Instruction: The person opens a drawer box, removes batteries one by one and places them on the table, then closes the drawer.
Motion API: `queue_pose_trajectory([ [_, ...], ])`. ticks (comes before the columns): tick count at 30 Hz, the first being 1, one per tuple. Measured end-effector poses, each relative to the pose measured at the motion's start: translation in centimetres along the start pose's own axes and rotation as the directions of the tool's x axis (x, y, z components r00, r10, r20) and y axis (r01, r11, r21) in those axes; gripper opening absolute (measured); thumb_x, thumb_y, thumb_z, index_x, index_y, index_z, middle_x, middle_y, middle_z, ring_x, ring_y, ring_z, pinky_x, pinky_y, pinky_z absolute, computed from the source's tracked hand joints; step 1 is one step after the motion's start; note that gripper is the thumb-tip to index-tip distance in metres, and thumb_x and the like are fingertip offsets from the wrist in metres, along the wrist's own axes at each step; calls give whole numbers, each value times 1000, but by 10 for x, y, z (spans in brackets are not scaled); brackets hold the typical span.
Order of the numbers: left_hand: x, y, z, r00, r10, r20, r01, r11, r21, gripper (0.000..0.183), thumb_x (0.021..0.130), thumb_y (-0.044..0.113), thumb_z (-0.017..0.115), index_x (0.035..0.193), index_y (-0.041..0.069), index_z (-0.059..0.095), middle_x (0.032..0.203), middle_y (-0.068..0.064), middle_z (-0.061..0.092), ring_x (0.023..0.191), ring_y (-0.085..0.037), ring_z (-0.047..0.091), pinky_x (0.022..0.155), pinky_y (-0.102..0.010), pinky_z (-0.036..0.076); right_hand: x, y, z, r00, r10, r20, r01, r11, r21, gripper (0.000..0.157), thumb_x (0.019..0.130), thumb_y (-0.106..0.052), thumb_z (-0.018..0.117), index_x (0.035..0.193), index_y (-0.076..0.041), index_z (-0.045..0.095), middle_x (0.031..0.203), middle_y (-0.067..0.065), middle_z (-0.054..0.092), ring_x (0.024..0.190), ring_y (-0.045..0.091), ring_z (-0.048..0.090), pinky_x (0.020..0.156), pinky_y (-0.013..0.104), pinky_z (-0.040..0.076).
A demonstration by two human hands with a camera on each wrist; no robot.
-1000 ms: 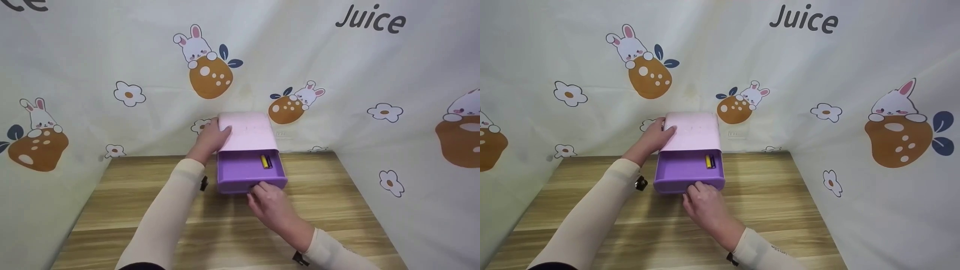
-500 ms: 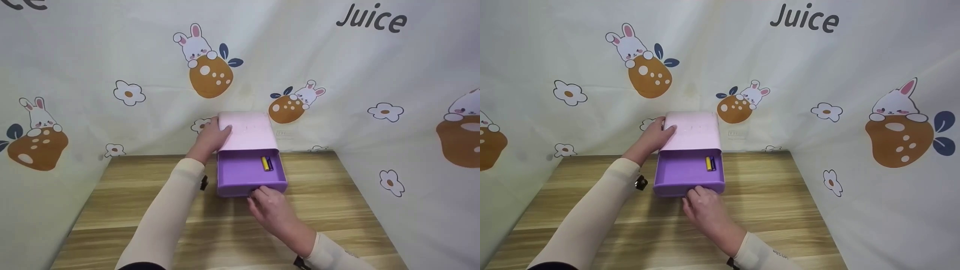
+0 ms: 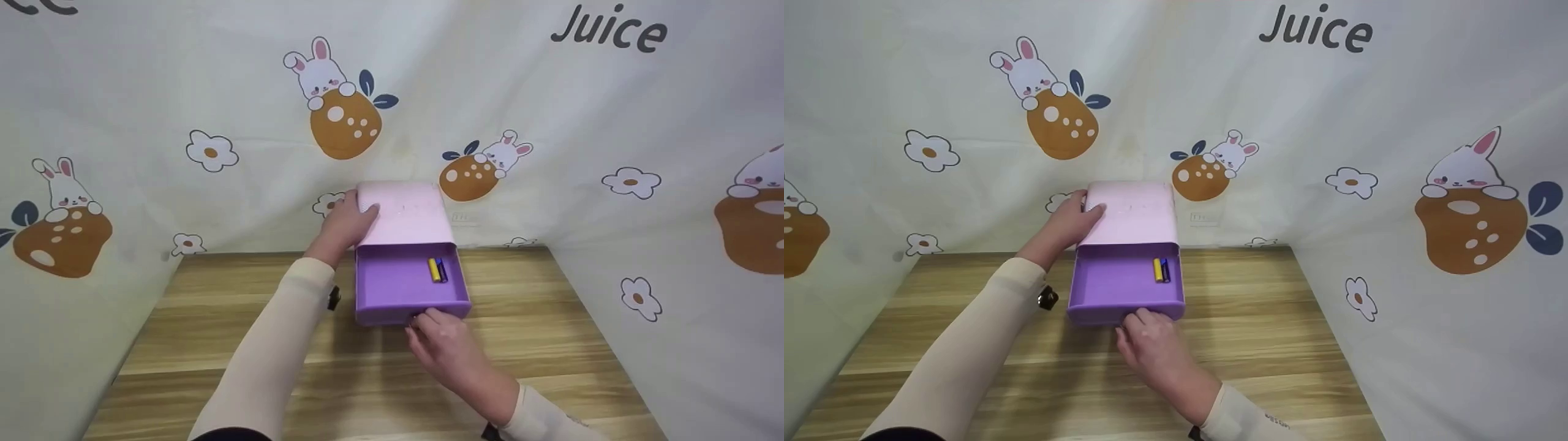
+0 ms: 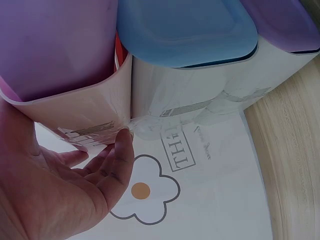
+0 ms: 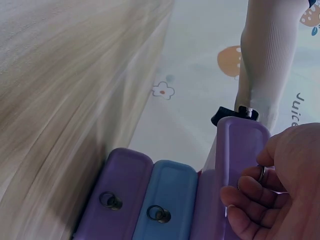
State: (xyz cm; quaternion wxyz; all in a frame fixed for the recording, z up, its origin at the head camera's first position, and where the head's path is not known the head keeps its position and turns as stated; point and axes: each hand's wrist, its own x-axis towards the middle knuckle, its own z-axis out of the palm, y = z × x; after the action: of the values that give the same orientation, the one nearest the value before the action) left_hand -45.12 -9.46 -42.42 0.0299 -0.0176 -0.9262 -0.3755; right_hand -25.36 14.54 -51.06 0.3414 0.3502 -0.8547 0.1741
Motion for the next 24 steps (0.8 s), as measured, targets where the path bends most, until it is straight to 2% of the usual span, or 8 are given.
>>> queue_pose_trajectory([
  [5, -1, 0, 0, 1000, 4, -12, -4, 1000, 9, 87, 110, 57, 52, 173, 3, 27, 169, -29, 39, 155, -47, 43, 126, -59, 35, -1, 0, 0, 999, -23, -26, 23, 1000, 2, 17, 90, -13, 87, 90, -12, 70, 83, -3, 65, 68, 14, 61, 64, 31, 56],
  [15, 0, 0, 1, 1000, -1, -17, 1, 1000, 7, 87, 110, 57, 52, 173, 2, 27, 171, -29, 39, 156, -47, 42, 127, -59, 34, -4, 0, 0, 1000, -21, -14, 20, 1000, -23, 18, 89, -15, 90, 92, -13, 72, 84, -3, 70, 64, 13, 62, 60, 29, 57],
  [24, 0, 0, 2, 1000, -5, -12, 5, 1000, 5, 86, 110, 57, 51, 173, 2, 27, 171, -28, 39, 156, -47, 42, 127, -60, 33, -3, -1, -6, 996, -61, -70, 64, 998, 29, 21, 88, -16, 92, 97, -13, 73, 81, -5, 73, 61, 8, 63, 55, 24, 55],
])
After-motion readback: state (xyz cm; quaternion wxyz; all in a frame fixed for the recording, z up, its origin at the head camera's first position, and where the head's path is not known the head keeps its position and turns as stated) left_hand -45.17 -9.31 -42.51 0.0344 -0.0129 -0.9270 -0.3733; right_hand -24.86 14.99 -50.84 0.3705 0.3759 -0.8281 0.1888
